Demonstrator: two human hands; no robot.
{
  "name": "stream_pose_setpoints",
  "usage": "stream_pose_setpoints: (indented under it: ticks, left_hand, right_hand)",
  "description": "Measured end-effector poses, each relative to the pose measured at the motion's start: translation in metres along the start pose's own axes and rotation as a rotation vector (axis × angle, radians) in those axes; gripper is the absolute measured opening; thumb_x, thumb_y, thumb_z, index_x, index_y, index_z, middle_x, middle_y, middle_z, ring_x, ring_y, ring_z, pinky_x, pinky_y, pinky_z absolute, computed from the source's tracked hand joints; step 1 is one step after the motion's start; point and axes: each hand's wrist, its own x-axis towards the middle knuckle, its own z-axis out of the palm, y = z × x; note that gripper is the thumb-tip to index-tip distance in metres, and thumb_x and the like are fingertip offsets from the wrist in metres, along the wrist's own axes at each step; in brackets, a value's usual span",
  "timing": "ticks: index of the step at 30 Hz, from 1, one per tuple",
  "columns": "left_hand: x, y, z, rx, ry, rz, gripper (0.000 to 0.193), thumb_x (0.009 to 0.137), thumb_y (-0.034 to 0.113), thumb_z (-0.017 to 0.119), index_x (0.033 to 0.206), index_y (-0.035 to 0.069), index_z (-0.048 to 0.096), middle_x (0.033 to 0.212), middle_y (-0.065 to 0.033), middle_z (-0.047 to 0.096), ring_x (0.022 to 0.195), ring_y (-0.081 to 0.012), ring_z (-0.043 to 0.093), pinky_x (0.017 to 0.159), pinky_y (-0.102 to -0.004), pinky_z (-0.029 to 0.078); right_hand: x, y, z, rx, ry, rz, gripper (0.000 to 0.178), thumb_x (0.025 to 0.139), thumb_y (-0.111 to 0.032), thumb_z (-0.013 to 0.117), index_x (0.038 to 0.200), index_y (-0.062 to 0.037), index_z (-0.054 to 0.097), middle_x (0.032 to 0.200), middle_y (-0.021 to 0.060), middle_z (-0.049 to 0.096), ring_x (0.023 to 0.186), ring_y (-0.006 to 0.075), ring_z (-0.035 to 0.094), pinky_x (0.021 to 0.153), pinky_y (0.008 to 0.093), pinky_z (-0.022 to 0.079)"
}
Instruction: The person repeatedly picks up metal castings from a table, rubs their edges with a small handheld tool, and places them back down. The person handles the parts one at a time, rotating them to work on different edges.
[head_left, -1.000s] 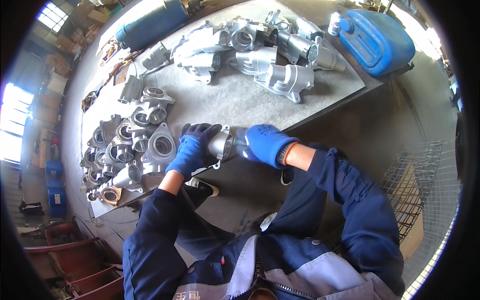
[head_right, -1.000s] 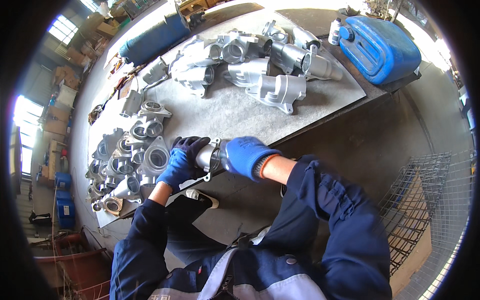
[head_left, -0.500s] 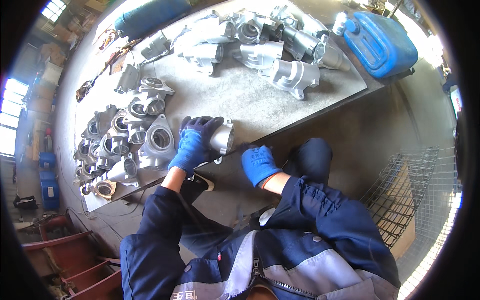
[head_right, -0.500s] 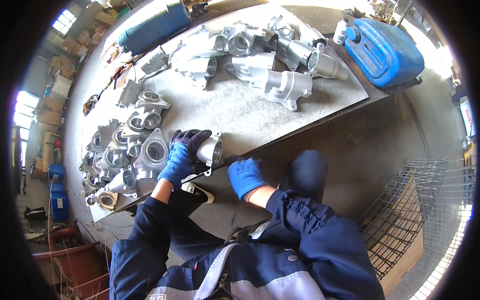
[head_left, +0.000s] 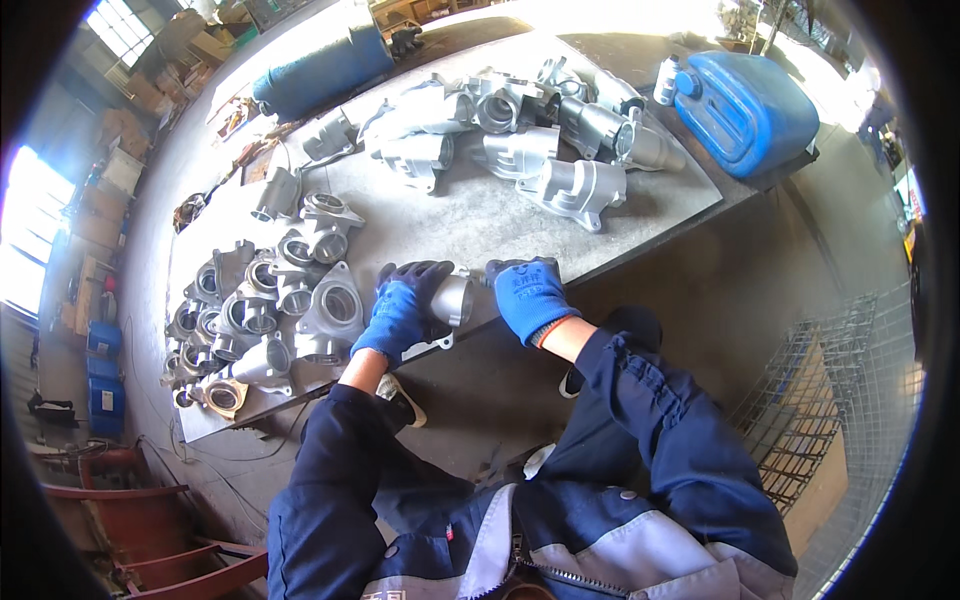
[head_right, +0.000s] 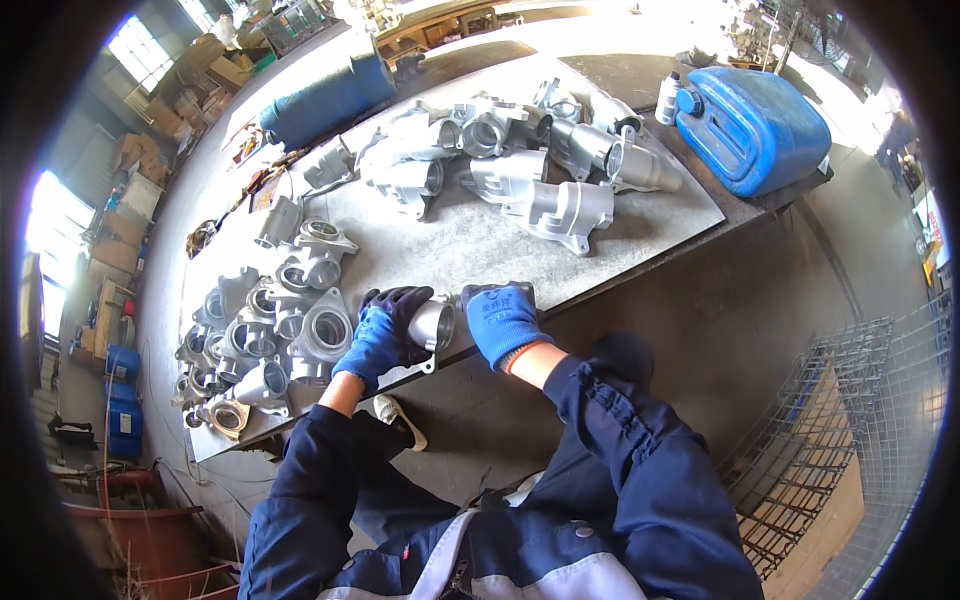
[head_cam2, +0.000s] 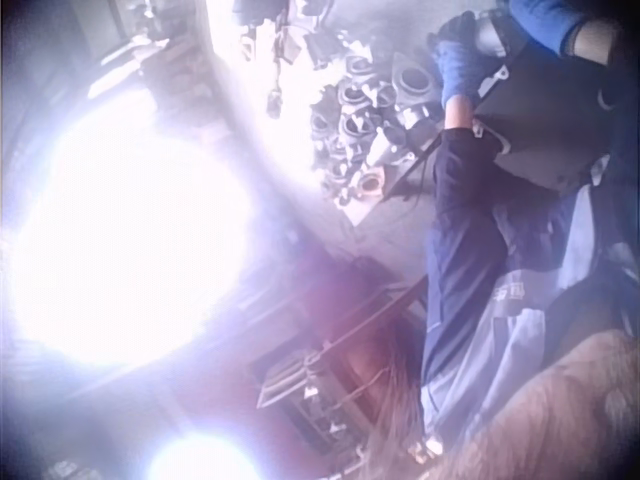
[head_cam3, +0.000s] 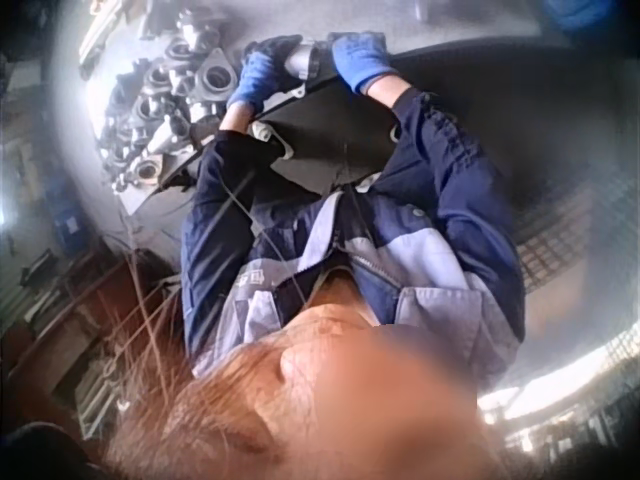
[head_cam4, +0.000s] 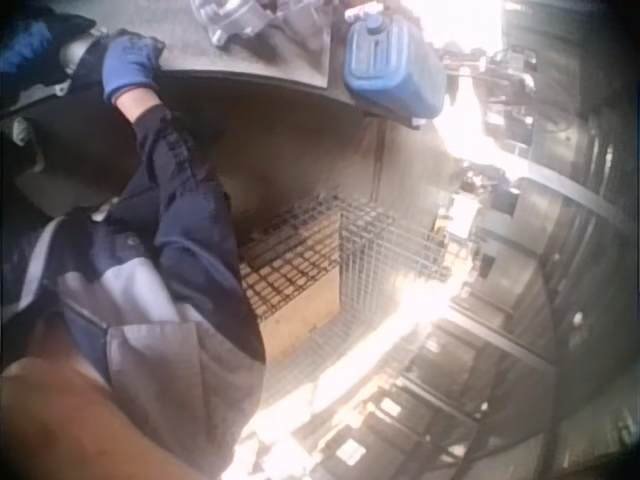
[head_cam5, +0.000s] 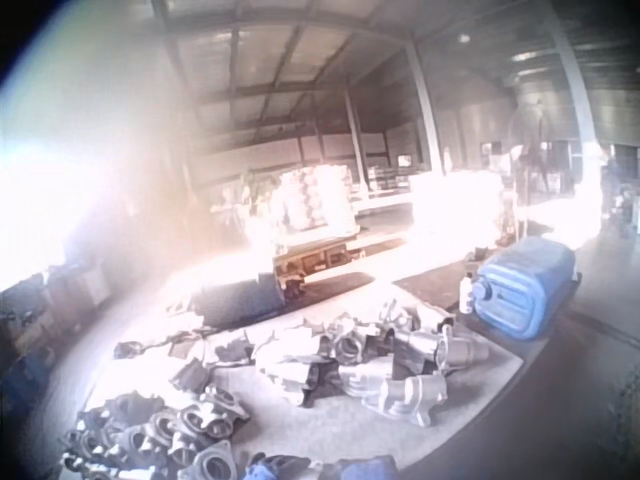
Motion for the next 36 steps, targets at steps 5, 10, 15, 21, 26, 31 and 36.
stream_pose_setpoints:
  ticks: [5, 10, 15, 21, 26, 31, 36]
  left_hand:
    - [0.003, -0.002, -0.001, 0.028, 0.008, 0.033, 0.081, 0.05, 0.027, 0.086, 0.126, 0.022, 0.057, 0.118, -0.006, 0.064, 0.113, -0.0286, 0.058, 0.106, -0.0512, 0.03]
    - [0.003, -0.003, -0.001, 0.073, -0.043, 0.023, 0.087, 0.044, 0.031, 0.087, 0.126, 0.02, 0.057, 0.118, -0.0086, 0.063, 0.113, -0.031, 0.058, 0.107, -0.0537, 0.031]
    - [0.004, -0.007, -0.002, 0.118, -0.09, 0.046, 0.089, 0.047, 0.032, 0.087, 0.129, 0.022, 0.055, 0.124, -0.0064, 0.061, 0.117, -0.0277, 0.057, 0.108, -0.0518, 0.029]
    - [0.007, -0.004, -0.004, 0.087, -0.071, 0.04, 0.087, 0.045, 0.032, 0.087, 0.126, 0.02, 0.057, 0.118, -0.0078, 0.064, 0.112, -0.0299, 0.059, 0.106, -0.0522, 0.031]
    - [0.004, -0.005, 0.0, 0.08, -0.061, 0.054, 0.088, 0.044, 0.031, 0.087, 0.126, 0.02, 0.058, 0.118, -0.0077, 0.064, 0.111, -0.0303, 0.059, 0.107, -0.0522, 0.031]
    - [0.007, -0.005, -0.004, 0.087, -0.093, 0.041, 0.087, 0.045, 0.031, 0.087, 0.127, 0.022, 0.057, 0.121, -0.0071, 0.062, 0.113, -0.0282, 0.059, 0.108, -0.0508, 0.031]
    - [0.005, -0.005, -0.008, 0.088, -0.093, 0.037, 0.086, 0.046, 0.03, 0.088, 0.126, 0.021, 0.059, 0.119, -0.0078, 0.064, 0.112, -0.0291, 0.059, 0.104, -0.0455, 0.036]
  right_hand:
    - [-0.002, -0.008, -0.005, 0.112, -0.104, -0.003, 0.02, 0.091, -0.015, 0.049, 0.092, -0.0053, 0.067, 0.083, 0.0155, 0.07, 0.08, 0.0327, 0.069, 0.069, 0.044, 0.054]
    - [-0.01, -0.017, -0.012, 0.364, -0.29, 0.125, 0.024, 0.09, -0.019, 0.051, 0.101, -0.0035, 0.066, 0.09, 0.0202, 0.069, 0.087, 0.0377, 0.067, 0.078, 0.0453, 0.054]
    - [-0.011, -0.02, -0.006, 0.5, -0.342, 0.191, 0.025, 0.087, -0.022, 0.054, 0.101, -0.0051, 0.066, 0.093, 0.0215, 0.068, 0.09, 0.0387, 0.066, 0.081, 0.0457, 0.053]
    - [-0.017, -0.024, -0.011, 0.558, -0.332, 0.191, 0.025, 0.087, -0.023, 0.054, 0.097, -0.0041, 0.067, 0.093, 0.0223, 0.068, 0.09, 0.0399, 0.066, 0.08, 0.0459, 0.053]
    - [-0.029, -0.035, -0.007, 0.473, -0.26, 0.219, 0.023, 0.087, -0.023, 0.055, 0.095, -0.0045, 0.065, 0.089, 0.0219, 0.068, 0.085, 0.0392, 0.067, 0.076, 0.0458, 0.054]
    - [-0.054, -0.055, 0.027, 0.508, -0.246, 0.2, 0.025, 0.09, -0.024, 0.05, 0.097, -0.005, 0.064, 0.086, 0.021, 0.068, 0.081, 0.0393, 0.067, 0.074, 0.0482, 0.053]
    - [-0.044, -0.049, 0.013, 0.467, -0.2, 0.171, 0.024, 0.089, -0.024, 0.05, 0.097, -0.0074, 0.065, 0.084, 0.0198, 0.068, 0.08, 0.0381, 0.067, 0.073, 0.0479, 0.053]
